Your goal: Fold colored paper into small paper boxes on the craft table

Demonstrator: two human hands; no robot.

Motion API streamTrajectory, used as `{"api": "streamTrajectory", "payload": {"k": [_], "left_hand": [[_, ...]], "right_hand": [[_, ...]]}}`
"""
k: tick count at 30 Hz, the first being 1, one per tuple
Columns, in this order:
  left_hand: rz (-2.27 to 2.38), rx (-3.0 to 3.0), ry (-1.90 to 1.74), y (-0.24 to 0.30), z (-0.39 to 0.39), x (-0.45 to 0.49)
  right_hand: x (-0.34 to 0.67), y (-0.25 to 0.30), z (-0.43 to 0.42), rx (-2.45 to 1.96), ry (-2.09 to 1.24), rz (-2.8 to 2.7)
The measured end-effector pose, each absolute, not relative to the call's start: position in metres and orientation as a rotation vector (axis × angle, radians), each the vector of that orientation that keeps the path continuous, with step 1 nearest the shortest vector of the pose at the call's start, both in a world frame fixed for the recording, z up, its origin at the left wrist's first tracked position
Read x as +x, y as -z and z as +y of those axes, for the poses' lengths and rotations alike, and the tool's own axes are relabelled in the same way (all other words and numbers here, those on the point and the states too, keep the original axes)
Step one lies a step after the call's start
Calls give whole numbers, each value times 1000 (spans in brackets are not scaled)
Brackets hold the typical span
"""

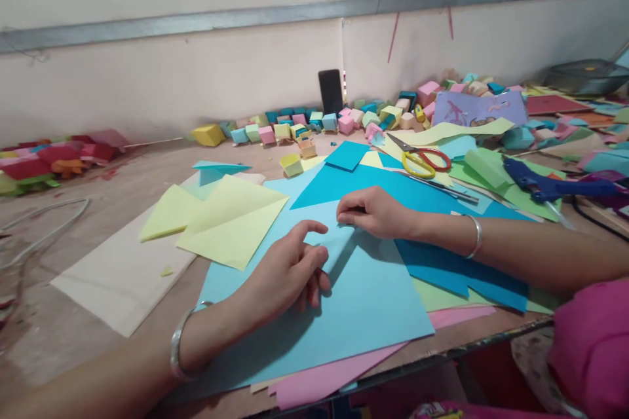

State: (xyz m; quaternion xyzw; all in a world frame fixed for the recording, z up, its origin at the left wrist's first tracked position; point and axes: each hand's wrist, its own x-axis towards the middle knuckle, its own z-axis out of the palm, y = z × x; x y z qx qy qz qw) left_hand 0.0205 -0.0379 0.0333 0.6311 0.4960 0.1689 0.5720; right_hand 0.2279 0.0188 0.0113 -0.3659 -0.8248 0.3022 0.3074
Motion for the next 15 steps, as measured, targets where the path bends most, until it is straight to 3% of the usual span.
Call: {"api": "streamTrajectory", "payload": {"k": [10,15], "left_hand": [[1205,2760,-248,-21,-35,9],[920,2906,-272,-16,-32,13]], "right_hand": [[224,8,21,-946,-340,-2458],[224,10,25,-946,-375,-2424]]}}
